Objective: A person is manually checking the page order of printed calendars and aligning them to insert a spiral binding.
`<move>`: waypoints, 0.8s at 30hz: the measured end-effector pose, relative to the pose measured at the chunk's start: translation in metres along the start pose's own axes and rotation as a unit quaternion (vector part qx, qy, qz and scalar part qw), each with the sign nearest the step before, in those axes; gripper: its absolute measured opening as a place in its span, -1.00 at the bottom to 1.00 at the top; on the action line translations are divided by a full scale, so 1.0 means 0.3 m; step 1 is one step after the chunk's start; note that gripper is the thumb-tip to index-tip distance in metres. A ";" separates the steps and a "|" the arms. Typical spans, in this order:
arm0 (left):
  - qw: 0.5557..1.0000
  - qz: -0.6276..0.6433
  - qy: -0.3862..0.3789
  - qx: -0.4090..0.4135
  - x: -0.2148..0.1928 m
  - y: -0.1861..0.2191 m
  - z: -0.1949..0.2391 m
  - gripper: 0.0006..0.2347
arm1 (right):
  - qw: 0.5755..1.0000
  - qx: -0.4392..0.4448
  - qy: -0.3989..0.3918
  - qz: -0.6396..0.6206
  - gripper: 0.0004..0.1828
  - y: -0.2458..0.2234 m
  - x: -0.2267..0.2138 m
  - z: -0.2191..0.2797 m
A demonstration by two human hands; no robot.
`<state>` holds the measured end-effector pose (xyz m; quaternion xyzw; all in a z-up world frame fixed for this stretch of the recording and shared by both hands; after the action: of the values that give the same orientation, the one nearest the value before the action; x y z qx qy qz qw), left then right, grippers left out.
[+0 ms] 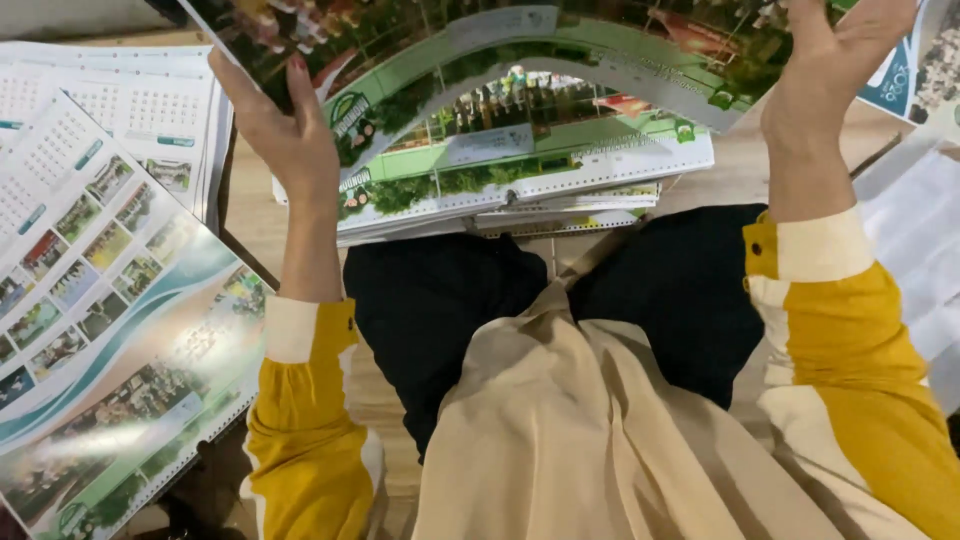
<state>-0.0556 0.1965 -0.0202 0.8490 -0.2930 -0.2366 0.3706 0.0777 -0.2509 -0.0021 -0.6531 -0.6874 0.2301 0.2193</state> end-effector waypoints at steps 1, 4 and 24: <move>0.998 -0.056 0.003 0.019 -0.011 0.016 -0.006 -0.49 | 1.000 0.019 0.017 0.004 -0.29 -0.002 0.005 0.000; 0.993 -0.117 -0.021 0.028 -0.014 0.055 0.020 -0.62 | 0.996 0.070 0.023 0.047 -0.42 -0.026 0.085 0.046; 0.914 -0.160 -0.240 -0.284 -0.134 -0.133 0.215 -0.50 | 0.840 0.510 -0.124 0.135 -0.47 0.095 -0.028 0.221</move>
<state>-0.1116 0.2140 -0.0831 0.6613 -0.1539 -0.5628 0.4715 0.0610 -0.2600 -0.0722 -0.5012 -0.3993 0.6548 0.4007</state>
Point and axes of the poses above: each hand's wrist, its own z-axis away from the middle knuckle, its own x-axis out of the palm, y = z × x, the point moved 3 cm from there along -z, towards the middle knuckle, and after that the axes turned 1 degree about x, right-handed, at the moved point
